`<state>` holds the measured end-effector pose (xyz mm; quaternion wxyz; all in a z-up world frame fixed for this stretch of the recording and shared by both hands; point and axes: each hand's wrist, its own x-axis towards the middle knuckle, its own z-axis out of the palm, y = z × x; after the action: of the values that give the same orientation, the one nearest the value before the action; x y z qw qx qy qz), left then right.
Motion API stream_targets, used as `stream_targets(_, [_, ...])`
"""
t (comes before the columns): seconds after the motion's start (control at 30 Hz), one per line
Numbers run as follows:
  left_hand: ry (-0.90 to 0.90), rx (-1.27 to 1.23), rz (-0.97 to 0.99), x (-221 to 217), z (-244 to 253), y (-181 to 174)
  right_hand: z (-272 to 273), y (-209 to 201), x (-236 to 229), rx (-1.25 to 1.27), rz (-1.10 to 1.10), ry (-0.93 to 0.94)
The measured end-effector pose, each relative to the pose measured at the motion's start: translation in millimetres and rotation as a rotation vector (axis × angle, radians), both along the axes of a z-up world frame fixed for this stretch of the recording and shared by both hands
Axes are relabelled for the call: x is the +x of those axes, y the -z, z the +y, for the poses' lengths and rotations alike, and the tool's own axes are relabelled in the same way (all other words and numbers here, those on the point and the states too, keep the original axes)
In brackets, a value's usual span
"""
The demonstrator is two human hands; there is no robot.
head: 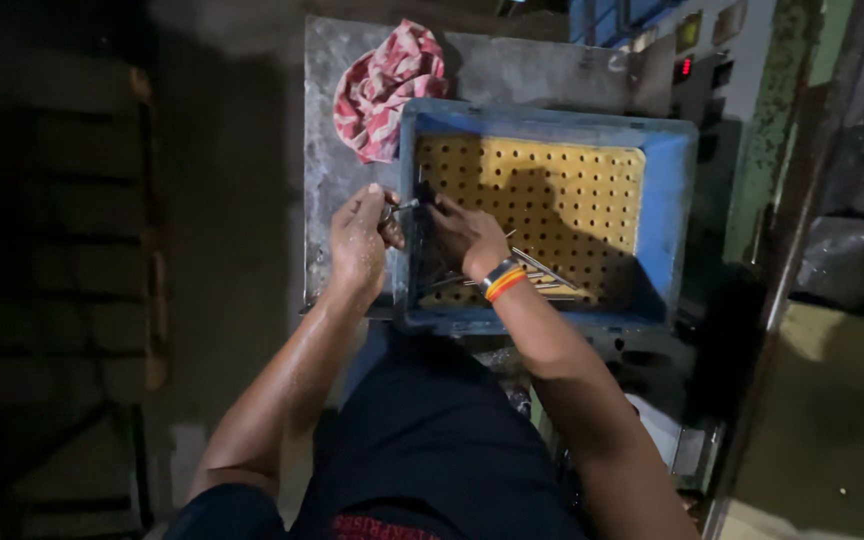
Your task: The person repeatedly picks up metal rods from a green bin, inserts them into a grinding machine, and operates a lever to process them. The processed rods are then placed into a blue tray with a perforated yellow insert.
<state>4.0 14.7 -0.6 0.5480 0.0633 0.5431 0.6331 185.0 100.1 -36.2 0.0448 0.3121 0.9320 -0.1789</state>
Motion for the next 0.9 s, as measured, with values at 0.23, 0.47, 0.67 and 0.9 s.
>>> stream_targets(0.23, [0.025,0.042,-0.056,5,10,0,-17,12,23,-0.043,0.019,-0.019])
stream_targets(0.47, [0.080,0.033,-0.072,9,13,0,-21,32,32,0.017,-0.018,0.058])
stream_targets(0.67, [0.284,0.039,0.049,25,20,4,-29,21,58,0.076,-0.272,0.132])
stream_targets(0.9, [0.498,0.112,-0.054,63,58,-11,-34,-1,62,-0.148,0.046,0.435])
